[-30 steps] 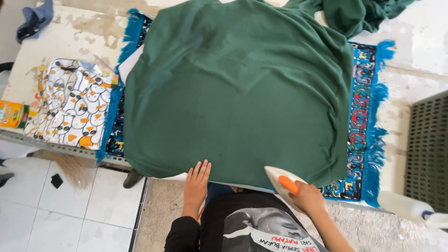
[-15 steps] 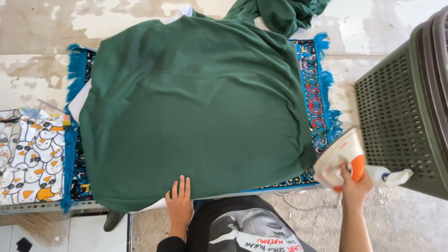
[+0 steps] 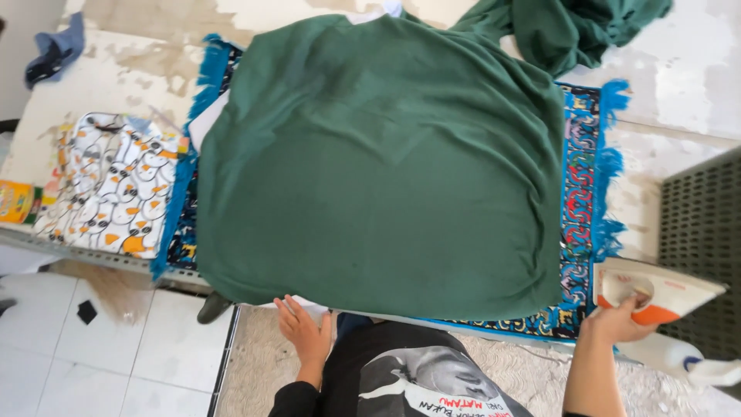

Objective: The person irons a green and white sweatshirt and then folds it by hand on a rug.

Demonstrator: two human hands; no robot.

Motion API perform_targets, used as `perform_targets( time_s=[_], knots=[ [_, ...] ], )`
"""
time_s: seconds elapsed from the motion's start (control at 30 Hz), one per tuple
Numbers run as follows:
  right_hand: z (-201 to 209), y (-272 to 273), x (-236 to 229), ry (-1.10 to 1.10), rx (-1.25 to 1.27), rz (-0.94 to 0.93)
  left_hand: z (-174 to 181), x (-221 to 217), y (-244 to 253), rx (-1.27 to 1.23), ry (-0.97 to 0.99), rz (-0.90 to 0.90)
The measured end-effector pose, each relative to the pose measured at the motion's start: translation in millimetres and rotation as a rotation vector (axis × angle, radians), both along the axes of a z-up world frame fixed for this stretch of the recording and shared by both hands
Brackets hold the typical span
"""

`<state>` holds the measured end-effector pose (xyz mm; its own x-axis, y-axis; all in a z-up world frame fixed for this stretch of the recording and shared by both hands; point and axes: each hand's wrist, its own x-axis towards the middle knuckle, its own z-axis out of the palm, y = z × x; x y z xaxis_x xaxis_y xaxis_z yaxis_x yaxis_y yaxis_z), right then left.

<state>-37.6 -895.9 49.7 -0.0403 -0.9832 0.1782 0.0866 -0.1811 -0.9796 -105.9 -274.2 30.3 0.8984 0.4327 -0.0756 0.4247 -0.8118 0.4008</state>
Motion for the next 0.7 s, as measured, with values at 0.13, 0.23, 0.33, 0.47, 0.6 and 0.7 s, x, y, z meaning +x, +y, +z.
perform_targets(
  time_s=[0.13, 0.23, 0.33, 0.47, 0.6, 0.7],
  knots=[
    [-1.9, 19.5, -25.4, 0.252, -0.087, 0.032, 27.2, 7.8, -0.8, -0.589, 0.104, 0.671],
    [-3.0, 22.0, -31.1, 0.357, 0.005, -0.033, 10.1, 10.0, 12.9, -1.327, 0.118, 1.333],
    [-3.5, 42.2, -36.1, 0.583, 0.078, 0.011, -29.5, 4.3, 28.0, -1.690, 0.208, 1.535],
    [-3.5, 96.9, -52.2, 0.884, 0.069, 0.001, -45.8, 18.2, 25.3, -1.950, 0.036, 1.607],
    [-9.2, 130.1, -56.7, 1.317, 0.354, 0.107, -41.1, 42.9, 16.5, -1.892, -0.042, 1.616],
    [3.5, 132.5, -50.3, 1.327, 0.366, 0.069, -86.7, 39.4, 31.5, -1.957, -0.022, 1.498]
  ],
)
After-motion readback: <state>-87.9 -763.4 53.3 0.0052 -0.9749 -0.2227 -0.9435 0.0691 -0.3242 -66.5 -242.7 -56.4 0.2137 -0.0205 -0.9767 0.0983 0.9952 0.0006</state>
